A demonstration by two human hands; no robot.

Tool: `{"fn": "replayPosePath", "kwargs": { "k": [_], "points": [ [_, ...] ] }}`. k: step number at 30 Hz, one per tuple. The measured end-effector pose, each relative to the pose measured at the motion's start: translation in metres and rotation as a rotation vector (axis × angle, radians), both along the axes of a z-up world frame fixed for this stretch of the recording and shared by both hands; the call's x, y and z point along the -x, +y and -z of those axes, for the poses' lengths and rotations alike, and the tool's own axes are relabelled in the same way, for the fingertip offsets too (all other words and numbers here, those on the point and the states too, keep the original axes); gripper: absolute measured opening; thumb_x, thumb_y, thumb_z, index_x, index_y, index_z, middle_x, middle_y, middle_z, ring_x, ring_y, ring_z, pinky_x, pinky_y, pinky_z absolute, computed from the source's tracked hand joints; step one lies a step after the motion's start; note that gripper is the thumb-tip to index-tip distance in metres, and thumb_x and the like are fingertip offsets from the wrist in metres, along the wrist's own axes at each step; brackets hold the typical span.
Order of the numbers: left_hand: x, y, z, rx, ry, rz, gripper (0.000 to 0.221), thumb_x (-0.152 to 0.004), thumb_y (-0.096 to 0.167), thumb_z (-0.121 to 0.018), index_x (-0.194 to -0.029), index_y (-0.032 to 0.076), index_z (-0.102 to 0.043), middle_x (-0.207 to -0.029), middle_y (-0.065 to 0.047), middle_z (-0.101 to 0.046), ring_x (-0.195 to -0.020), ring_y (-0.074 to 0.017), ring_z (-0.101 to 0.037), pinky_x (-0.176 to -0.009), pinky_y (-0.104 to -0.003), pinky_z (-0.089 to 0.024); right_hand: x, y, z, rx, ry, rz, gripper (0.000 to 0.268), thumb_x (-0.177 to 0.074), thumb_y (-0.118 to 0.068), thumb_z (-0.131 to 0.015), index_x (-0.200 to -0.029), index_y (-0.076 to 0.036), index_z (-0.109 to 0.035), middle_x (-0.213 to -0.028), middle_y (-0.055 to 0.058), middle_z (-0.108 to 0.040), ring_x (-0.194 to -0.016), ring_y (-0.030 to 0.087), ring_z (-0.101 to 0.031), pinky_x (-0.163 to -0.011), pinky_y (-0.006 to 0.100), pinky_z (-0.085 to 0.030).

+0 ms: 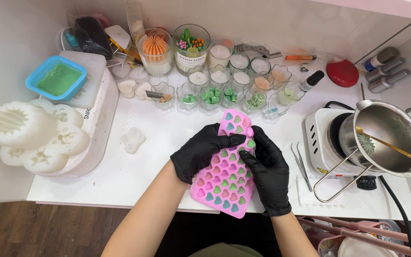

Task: Manually demolding small heart-shaped wax pieces from a pink silicone mold and placing them into a container.

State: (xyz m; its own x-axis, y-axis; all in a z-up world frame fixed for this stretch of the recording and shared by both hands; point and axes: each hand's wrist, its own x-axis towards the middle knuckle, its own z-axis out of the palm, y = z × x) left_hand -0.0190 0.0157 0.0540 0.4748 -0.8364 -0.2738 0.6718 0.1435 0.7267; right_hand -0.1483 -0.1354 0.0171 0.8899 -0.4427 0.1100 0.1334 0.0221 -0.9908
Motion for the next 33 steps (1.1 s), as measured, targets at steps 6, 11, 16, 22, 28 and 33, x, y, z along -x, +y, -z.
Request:
{"fn": "replayPosePath", "kwargs": {
  "k": [6,11,16,22,28,33],
  "points": [
    [-0.003,-0.006,0.022,0.131,0.024,0.035,0.047,-0.095,0.019,-0.072,-0.135,-0.001,-0.061,-0.121,-0.009,-0.073,-0.106,-0.0175,-0.071,-0.091,-0.033,-0.058,-0.004,-0.002,-0.007,0.113,-0.039,-0.005,0.066,-0.086,0.013,-0.068,-0.148,0.0,-0.051,-0.156,0.012,-0.053,-0.143,0.02,-0.05,-0.117,0.035,-0.043],
    [0.0,-0.008,0.024,0.183,0.042,0.042,0.048,-0.096,0.021,-0.069,-0.138,0.0,-0.058,-0.125,-0.01,-0.071,-0.11,-0.0183,-0.07,-0.094,-0.034,-0.057,-0.006,-0.008,-0.012,0.085,-0.016,-0.021,0.064,-0.086,0.011,-0.069,-0.146,0.0,-0.053,-0.155,0.012,-0.053,-0.143,0.02,-0.051,-0.118,0.035,-0.044],
    [0.003,-0.011,0.03,0.199,0.067,0.022,0.049,-0.098,0.022,-0.069,-0.139,-0.001,-0.058,-0.125,-0.01,-0.07,-0.11,-0.0185,-0.069,-0.094,-0.034,-0.057,-0.007,-0.01,-0.023,0.037,0.06,-0.01,0.064,-0.085,0.01,-0.071,-0.146,-0.001,-0.055,-0.153,0.011,-0.057,-0.134,0.019,-0.056,-0.111,0.035,-0.047],
    [0.008,-0.013,0.017,0.235,0.011,-0.041,0.049,-0.098,0.021,-0.07,-0.139,-0.002,-0.058,-0.125,-0.01,-0.069,-0.11,-0.0175,-0.068,-0.095,-0.033,-0.056,-0.009,-0.01,-0.032,0.037,-0.025,-0.021,0.057,-0.084,0.011,-0.071,-0.137,-0.001,-0.054,-0.142,0.01,-0.062,-0.129,0.015,-0.059,-0.106,0.031,-0.049],
    [0.006,-0.016,0.033,0.295,-0.051,-0.073,0.049,-0.096,0.019,-0.07,-0.139,0.0,-0.057,-0.124,-0.008,-0.069,-0.112,-0.016,-0.067,-0.097,-0.033,-0.055,-0.017,-0.01,-0.015,0.108,-0.09,0.055,0.041,-0.09,0.009,-0.072,-0.128,-0.001,-0.059,-0.135,0.011,-0.067,-0.114,0.014,-0.063,-0.1,0.028,-0.052],
    [0.005,-0.017,0.033,0.25,-0.092,-0.108,0.048,-0.096,0.019,-0.075,-0.138,-0.001,-0.061,-0.119,-0.006,-0.069,-0.108,-0.0144,-0.065,-0.094,-0.032,-0.053,-0.02,-0.011,-0.019,0.182,-0.047,0.102,0.031,-0.096,0.003,-0.067,-0.126,0.0,-0.06,-0.127,0.009,-0.07,-0.112,0.012,-0.065,-0.1,0.027,-0.052]
  ]
}}
